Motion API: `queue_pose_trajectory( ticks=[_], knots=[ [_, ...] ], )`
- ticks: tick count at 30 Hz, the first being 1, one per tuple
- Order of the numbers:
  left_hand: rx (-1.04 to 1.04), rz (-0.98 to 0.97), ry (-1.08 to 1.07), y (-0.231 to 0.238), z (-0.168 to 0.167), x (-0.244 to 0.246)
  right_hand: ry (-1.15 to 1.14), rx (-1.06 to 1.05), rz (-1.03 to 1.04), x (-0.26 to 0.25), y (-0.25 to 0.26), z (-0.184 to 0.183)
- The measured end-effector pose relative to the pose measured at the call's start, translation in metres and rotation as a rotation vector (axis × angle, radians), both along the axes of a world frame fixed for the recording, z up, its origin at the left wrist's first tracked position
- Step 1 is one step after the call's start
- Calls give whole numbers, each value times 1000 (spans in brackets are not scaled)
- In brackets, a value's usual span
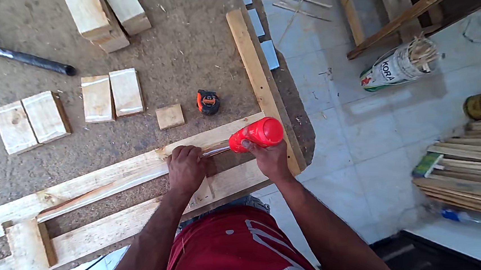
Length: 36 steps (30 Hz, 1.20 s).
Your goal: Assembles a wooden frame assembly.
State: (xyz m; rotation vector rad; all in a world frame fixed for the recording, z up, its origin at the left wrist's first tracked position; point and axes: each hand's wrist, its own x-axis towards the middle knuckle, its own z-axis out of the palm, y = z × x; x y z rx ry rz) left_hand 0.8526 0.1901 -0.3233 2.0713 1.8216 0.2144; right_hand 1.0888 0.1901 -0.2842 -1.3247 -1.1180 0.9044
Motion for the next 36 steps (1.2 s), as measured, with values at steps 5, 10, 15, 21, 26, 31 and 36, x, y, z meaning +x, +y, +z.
queue_pose_trajectory(
  ticks=[5, 10, 15, 21, 26, 31, 36],
  knots=[
    [38, 22, 13, -4, -7, 2, -59, 15, -97, 45, 5, -1],
    [38, 46, 12, -5, -4, 4, -1, 12, -183, 78, 11, 2],
    [20, 49, 17, -5, -3, 3, 133, 8, -222, 98, 17, -5],
    [24, 75, 27, -3, -1, 5, 12, 4, -255, 106, 23, -9],
    [37, 71, 34, -2, -3, 6, -325, -48, -400, 115, 38, 13],
    [21, 66, 80, -1, -1, 9, 236, -484, -294, 109, 114, 44],
    [6, 73, 79, 2, -1, 11, 983, -830, 359, 59, 203, 21]
  ],
)
